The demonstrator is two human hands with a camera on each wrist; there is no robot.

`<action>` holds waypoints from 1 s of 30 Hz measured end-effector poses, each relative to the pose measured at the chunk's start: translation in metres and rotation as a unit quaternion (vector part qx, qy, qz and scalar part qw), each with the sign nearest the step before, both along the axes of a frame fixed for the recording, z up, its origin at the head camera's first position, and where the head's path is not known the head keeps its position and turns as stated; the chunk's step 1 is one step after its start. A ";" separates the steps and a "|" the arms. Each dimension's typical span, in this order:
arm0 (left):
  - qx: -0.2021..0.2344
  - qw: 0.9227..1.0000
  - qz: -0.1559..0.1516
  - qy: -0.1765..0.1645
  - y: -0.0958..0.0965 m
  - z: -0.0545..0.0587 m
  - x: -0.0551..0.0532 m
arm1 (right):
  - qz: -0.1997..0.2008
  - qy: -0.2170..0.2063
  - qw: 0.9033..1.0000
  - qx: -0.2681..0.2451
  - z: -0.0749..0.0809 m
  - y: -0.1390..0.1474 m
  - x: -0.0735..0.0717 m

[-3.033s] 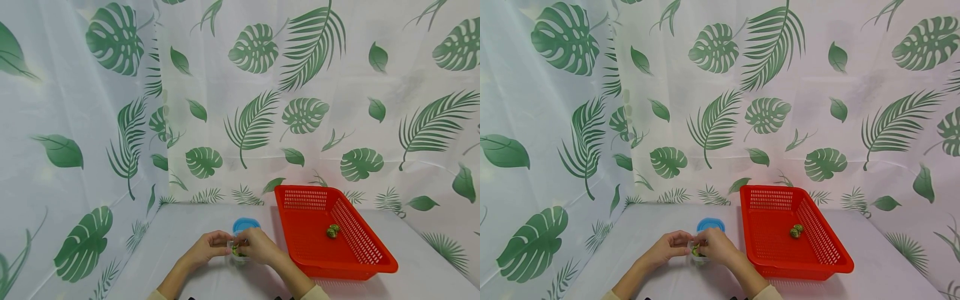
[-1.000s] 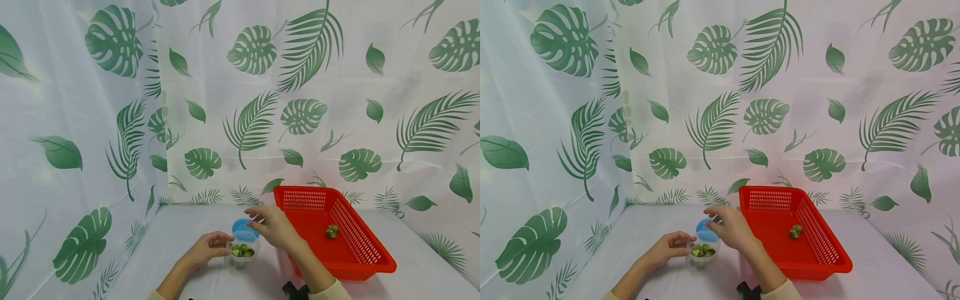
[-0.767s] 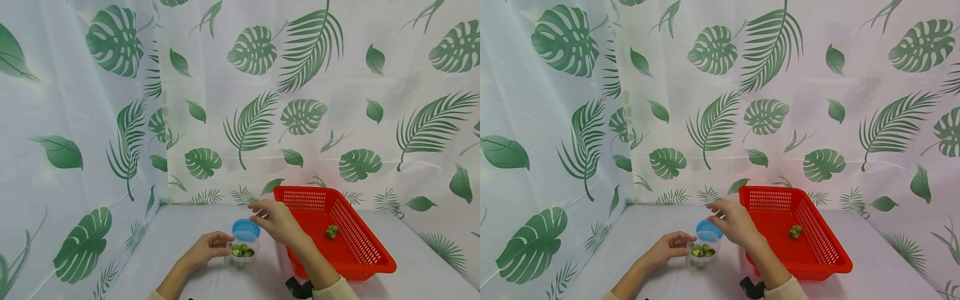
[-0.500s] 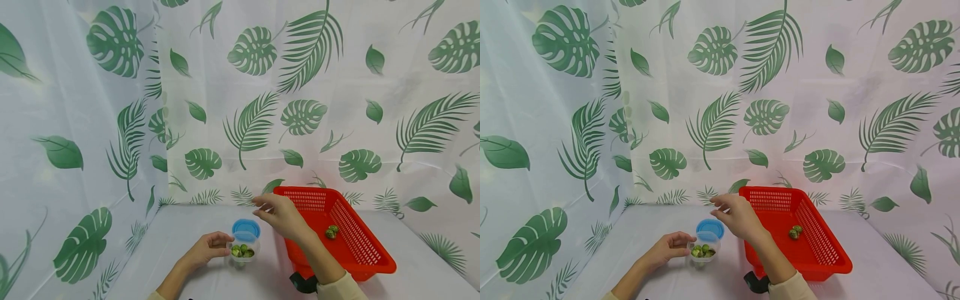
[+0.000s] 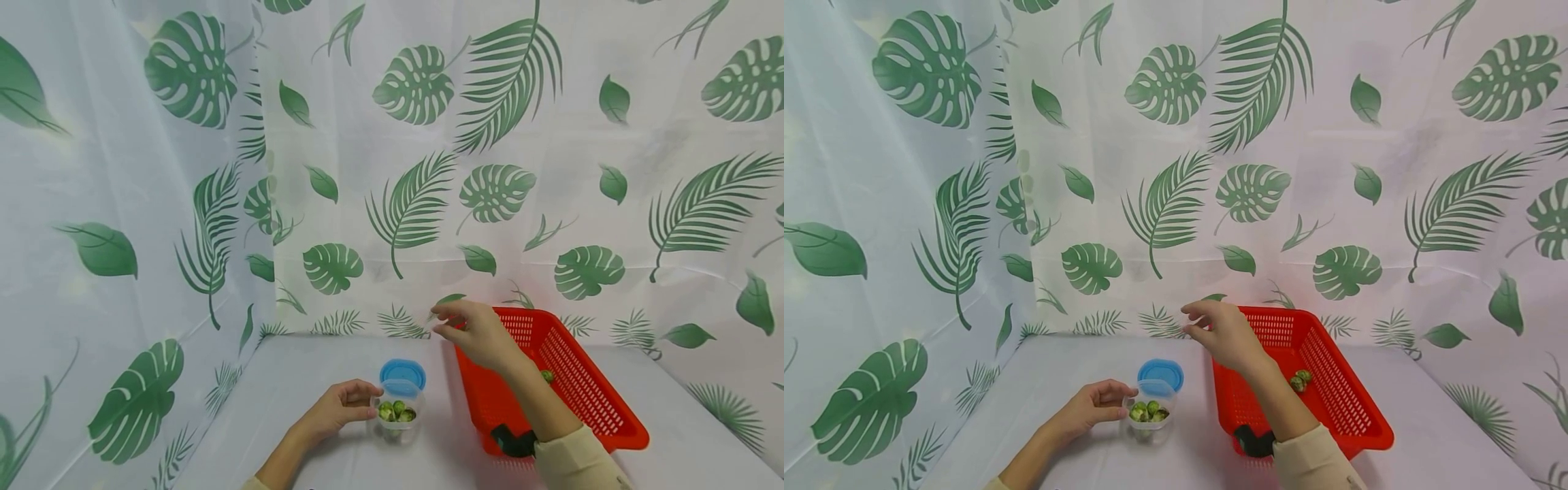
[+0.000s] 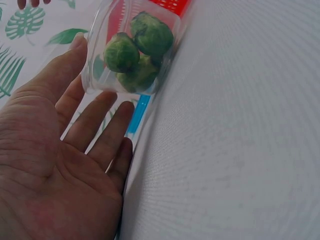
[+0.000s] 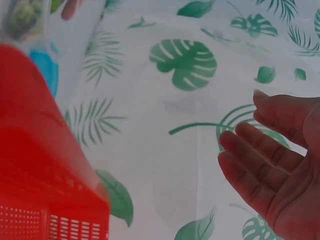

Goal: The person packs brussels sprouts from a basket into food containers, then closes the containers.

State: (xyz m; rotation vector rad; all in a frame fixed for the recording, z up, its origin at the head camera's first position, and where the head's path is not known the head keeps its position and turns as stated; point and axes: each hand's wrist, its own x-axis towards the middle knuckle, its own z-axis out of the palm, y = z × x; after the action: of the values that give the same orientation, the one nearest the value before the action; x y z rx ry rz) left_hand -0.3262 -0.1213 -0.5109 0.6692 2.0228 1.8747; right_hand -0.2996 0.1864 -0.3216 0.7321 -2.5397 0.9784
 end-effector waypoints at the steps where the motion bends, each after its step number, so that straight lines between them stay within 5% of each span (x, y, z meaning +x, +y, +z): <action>1: 0.000 1.000 0.001 0.000 0.000 0.000 0.000 | -0.004 0.001 1.000 0.003 0.000 0.002 -0.002; 17: -0.002 1.000 0.004 -0.004 0.000 -0.002 -0.001 | -0.040 -0.021 0.998 0.036 0.007 0.038 -0.021; 30: -0.006 1.000 0.007 0.001 0.000 -0.001 0.000 | -0.064 -0.024 0.997 0.045 -0.001 0.069 -0.035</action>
State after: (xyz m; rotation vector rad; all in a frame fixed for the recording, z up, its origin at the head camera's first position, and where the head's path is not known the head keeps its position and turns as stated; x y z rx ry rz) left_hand -0.3262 -0.1215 -0.5123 0.6553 2.0428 1.8688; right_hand -0.3346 0.2555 -0.3227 0.5680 -2.6487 0.8552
